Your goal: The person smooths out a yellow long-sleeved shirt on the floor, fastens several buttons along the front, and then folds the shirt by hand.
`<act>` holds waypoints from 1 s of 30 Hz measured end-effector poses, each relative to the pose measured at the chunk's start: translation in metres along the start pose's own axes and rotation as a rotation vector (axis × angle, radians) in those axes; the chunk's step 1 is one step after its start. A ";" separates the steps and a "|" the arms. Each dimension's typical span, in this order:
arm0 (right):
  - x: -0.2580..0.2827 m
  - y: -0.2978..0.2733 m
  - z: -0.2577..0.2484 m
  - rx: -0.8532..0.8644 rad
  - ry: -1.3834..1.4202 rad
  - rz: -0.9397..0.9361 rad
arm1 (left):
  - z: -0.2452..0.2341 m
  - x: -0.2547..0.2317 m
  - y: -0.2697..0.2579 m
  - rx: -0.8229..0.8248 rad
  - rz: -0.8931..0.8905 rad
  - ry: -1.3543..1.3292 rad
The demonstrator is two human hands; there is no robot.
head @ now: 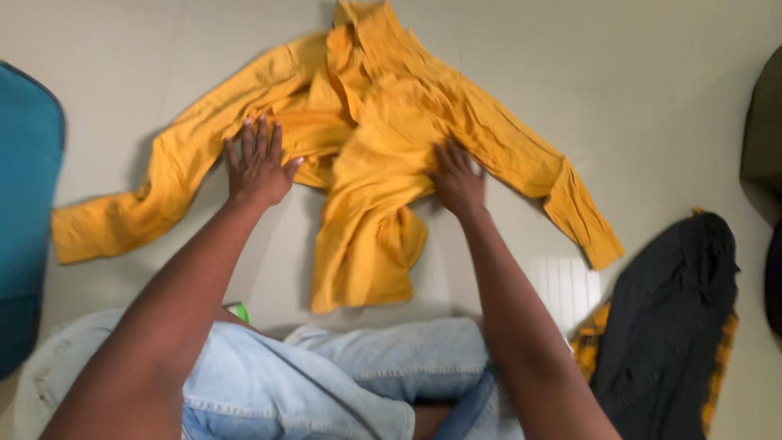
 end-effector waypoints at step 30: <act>0.001 -0.105 -0.075 0.479 1.927 0.535 | 0.061 -0.031 -0.039 0.010 -0.590 -1.056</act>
Point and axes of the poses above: each hand's wrist, its own y-axis towards the middle knuckle, its own z-axis out of the palm, x = y × z, the point moved 10 cm from there along y, towards the middle knuckle, and after that the axes turned 7 degrees about x, right-handed, at the moved point
